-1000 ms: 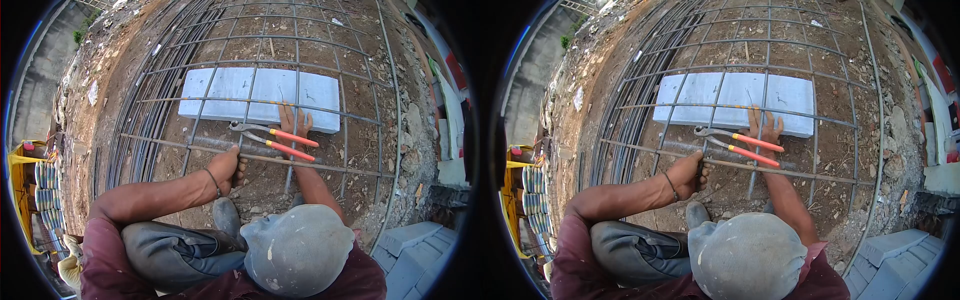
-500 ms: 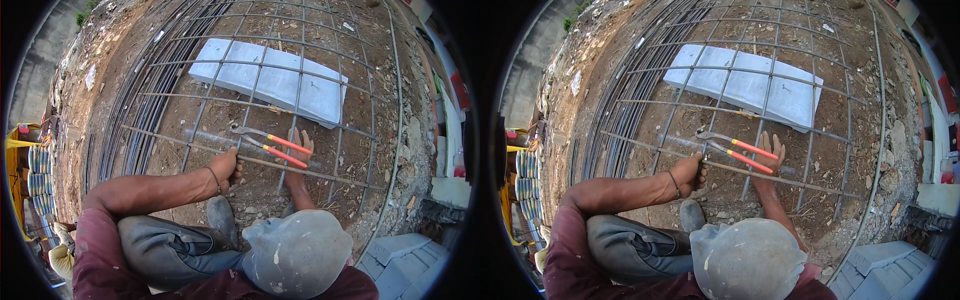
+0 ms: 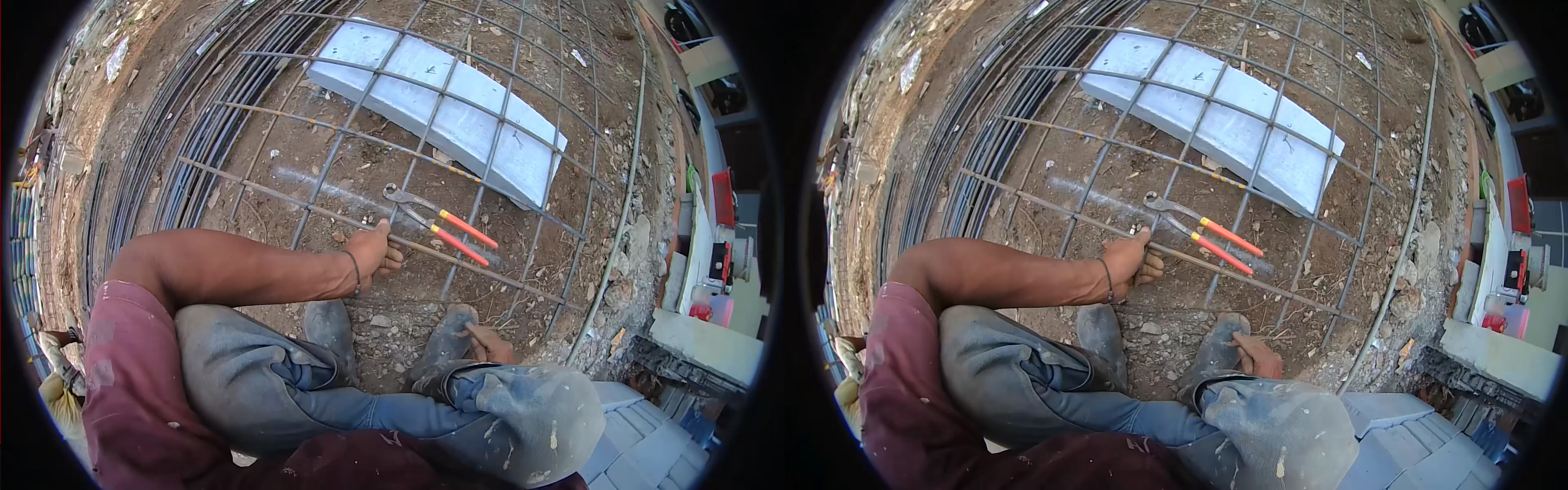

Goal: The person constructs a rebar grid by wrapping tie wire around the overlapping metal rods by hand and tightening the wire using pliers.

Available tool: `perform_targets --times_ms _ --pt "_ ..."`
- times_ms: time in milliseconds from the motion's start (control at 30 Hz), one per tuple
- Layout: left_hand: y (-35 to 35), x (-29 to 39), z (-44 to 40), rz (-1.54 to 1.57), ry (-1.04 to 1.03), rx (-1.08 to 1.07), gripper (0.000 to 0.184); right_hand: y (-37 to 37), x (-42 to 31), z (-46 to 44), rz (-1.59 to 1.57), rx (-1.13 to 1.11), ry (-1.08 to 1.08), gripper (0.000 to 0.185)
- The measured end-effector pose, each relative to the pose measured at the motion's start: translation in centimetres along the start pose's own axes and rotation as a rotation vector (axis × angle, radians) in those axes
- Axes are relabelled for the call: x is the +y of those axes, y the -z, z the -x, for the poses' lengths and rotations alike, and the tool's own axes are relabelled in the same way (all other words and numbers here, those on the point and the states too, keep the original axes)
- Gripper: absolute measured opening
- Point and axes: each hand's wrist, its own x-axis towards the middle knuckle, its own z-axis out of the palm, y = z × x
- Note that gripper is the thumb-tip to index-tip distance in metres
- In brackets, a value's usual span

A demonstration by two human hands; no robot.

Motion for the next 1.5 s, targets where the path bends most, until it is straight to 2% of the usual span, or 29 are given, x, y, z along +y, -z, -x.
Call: perform_targets --times_ms 33,100,167,233,300,333,400,433,500,533,600,633,700,733,800,833,900,967,1033,1100,1167,1233,1267,1300,1367,1433,1500 --pt "0.0 0.1 0.2 -0.057 -0.004 -0.008 0.051 2.2 -1.3 0.1 0.015 -0.021 0.005 0.030" --pt "0.3 0.9 2.1 -0.118 -0.063 0.020 0.057 7.4 -5.7 -0.3 -0.296 -0.329 -0.586 0.027" --pt "0.3 3.1 6.2 -0.668 -0.163 0.170 0.054 12.3 -8.9 -0.6 -0.335 -0.278 -0.372 0.028" --pt "0.7 3.7 7.9 -0.839 -0.603 0.268 0.050 17.7 -12.3 -3.6 -0.282 -0.197 -0.202 0.032" --pt "1.3 5.0 7.3 -0.906 -1.271 0.480 0.042 21.9 -15.7 -8.3 -0.252 -0.174 -0.111 0.045" --pt "1.5 5.9 6.9 -0.912 -1.272 0.462 0.042 22.9 -17.3 -11.1 -0.239 -0.179 -0.075 0.044" --pt "1.8 8.2 6.1 -1.136 -1.751 0.286 0.033 22.8 -18.4 -17.1 -0.237 -0.149 -0.096 0.023" --pt "1.6 8.4 5.0 -1.142 -1.760 0.282 0.033 22.1 -18.2 -19.9 -0.218 -0.119 -0.102 0.018" --pt "1.4 8.3 1.0 -0.690 -1.355 0.261 0.025 18.9 -18.8 -23.4 -0.196 -0.117 -0.257 0.016" --pt "1.9 8.8 -0.7 -0.692 -1.354 0.266 0.025 16.6 -18.5 -24.5 -0.190 -0.121 -0.282 0.017" --pt "3.4 9.6 -3.0 -0.391 -0.719 0.323 0.029 11.6 -17.1 -25.4 -0.161 -0.125 -0.301 0.019" --pt "3.8 9.6 -2.8 -0.394 -0.720 0.335 0.029 9.3 -16.1 -25.7 -0.144 -0.115 -0.290 0.020" --pt "4.7 9.9 -1.9 0.008 -0.406 0.001 0.042 6.0 -13.5 -25.8 0.185 -0.034 -0.051 0.024" --pt "5.0 10.0 -2.4 0.040 -0.353 -0.052 0.048 4.7 -12.4 -25.8 0.177 -0.037 -0.050 0.024" --pt "4.7 10.5 -3.5 0.095 -0.287 -0.112 0.049 3.7 -11.3 -25.9 0.536 0.047 0.231 0.029" --pt "4.5 10.9 -4.2 0.151 -0.226 -0.174 0.049 3.5 -12.1 -25.9 0.546 0.053 0.240 0.029" --pt "4.0 11.1 -5.6 0.144 -0.219 -0.217 0.049 2.3 -13.8 -26.6 0.539 0.008 0.096 0.028" --pt "4.0 10.8 -6.7 0.248 -0.143 -0.256 0.048 1.1 -13.5 -28.1 0.521 0.017 0.104 0.028" --pt "4.2 10.5 -6.7 0.189 -0.162 -0.317 0.050 -0.1 -13.6 -28.9 0.495 0.012 0.099 0.028" --pt "4.2 10.0 -7.0 0.300 -0.278 -0.549 0.050 -1.2 -13.6 -29.6 0.379 0.056 0.107 0.026" --pt "3.9 9.9 -7.7 0.333 -0.308 -0.566 0.048 -2.4 -13.6 -30.2 0.412 0.058 0.118 0.024" --pt "3.3 9.5 -8.2 0.444 -0.339 -0.686 0.034 -3.0 -14.1 -30.3 0.340 0.115 0.222 0.024" --pt "3.2 9.6 -8.8 0.437 -0.316 -0.708 0.031 -2.9 -14.2 -30.5 0.328 0.087 0.195 0.024" --pt "3.0 9.5 -8.9 0.439 -0.307 -0.706 0.031 -2.8 -13.8 -30.8 0.326 0.081 0.188 0.024" --pt "2.3 9.5 -9.1 0.438 -0.271 -0.539 0.033 -2.0 -12.8 -31.3 0.424 0.010 0.318 0.026" --pt "1.7 9.6 -9.4 0.488 -0.259 -0.549 0.026 -0.8 -13.0 -30.7 0.417 -0.011 0.304 0.026" --pt "1.1 9.9 -9.4 0.442 -0.276 -0.435 0.018 0.3 -13.2 -30.0 0.477 -0.017 0.362 0.021"
